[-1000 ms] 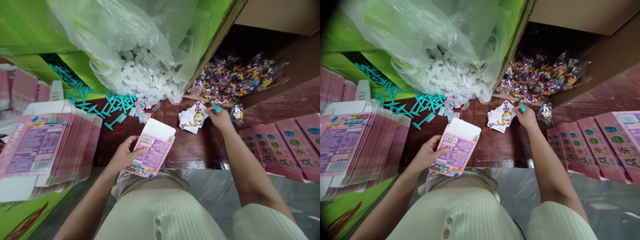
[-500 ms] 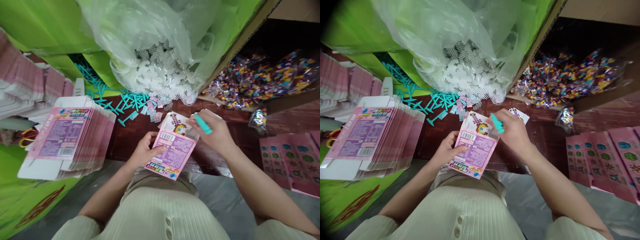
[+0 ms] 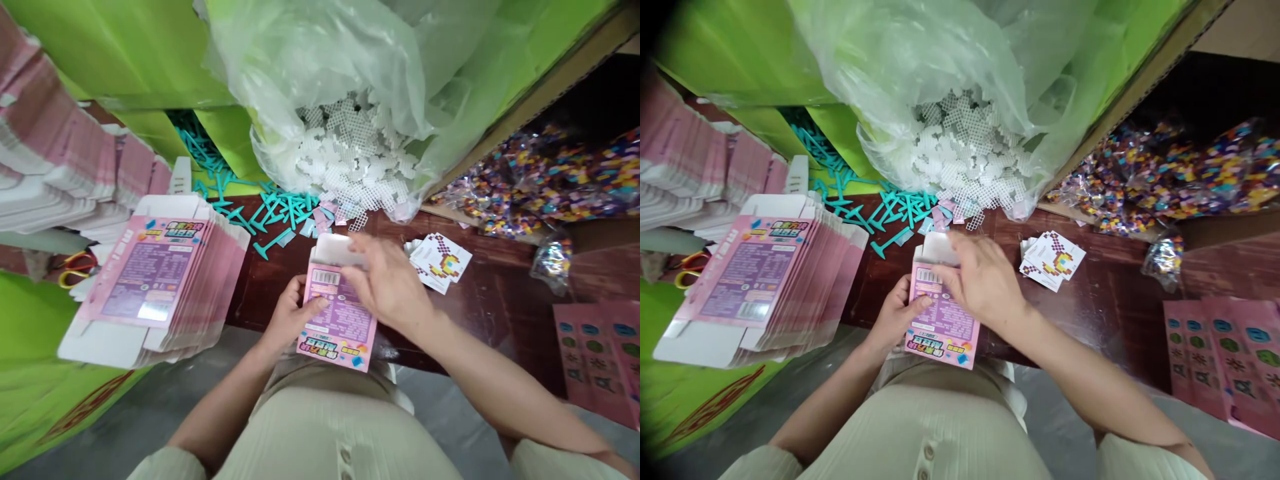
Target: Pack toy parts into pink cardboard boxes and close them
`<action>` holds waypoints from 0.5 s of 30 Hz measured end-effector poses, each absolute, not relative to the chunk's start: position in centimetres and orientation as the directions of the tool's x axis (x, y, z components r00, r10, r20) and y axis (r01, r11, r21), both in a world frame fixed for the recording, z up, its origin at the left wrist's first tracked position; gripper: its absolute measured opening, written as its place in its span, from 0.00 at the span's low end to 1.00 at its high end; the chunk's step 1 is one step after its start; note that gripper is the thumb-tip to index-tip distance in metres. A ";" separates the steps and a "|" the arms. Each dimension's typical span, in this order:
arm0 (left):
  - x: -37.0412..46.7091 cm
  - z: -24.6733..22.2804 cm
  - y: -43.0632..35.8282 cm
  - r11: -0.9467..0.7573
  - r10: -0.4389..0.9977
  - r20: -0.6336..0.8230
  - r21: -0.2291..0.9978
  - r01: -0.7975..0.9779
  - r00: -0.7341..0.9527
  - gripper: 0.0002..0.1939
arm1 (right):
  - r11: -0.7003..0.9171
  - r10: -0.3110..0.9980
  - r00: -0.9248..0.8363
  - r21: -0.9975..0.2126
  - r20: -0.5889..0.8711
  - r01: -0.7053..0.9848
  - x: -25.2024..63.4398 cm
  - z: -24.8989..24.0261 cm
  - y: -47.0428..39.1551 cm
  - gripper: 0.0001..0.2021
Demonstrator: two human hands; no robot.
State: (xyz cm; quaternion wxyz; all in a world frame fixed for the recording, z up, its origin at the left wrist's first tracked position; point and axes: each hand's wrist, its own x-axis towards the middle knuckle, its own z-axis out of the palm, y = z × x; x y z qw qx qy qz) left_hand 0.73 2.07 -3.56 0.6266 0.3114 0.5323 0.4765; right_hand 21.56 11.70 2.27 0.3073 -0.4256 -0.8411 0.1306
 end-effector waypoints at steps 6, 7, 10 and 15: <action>-1.4 -4.9 2.2 0.324 0.929 -0.340 0.938 -0.127 -0.144 0.26 | 0.004 0.991 -0.082 -0.601 -0.104 0.799 19.3 -0.1 22.6 0.27; -1.5 -5.1 2.3 0.328 0.927 -0.338 0.941 -0.085 -0.162 0.27 | -0.029 0.982 -0.090 -0.606 -0.166 0.795 19.0 -0.6 23.7 0.28; -2.2 -5.5 2.5 0.377 0.902 -0.370 0.926 -0.011 -0.222 0.28 | -0.018 0.980 -0.120 -0.665 -0.161 0.746 19.9 -1.7 24.6 0.21; -4.1 -5.4 2.5 0.457 0.837 -0.454 0.887 -0.067 -0.306 0.28 | -0.051 0.992 0.122 -0.745 0.041 0.665 33.1 -1.4 20.7 0.11</action>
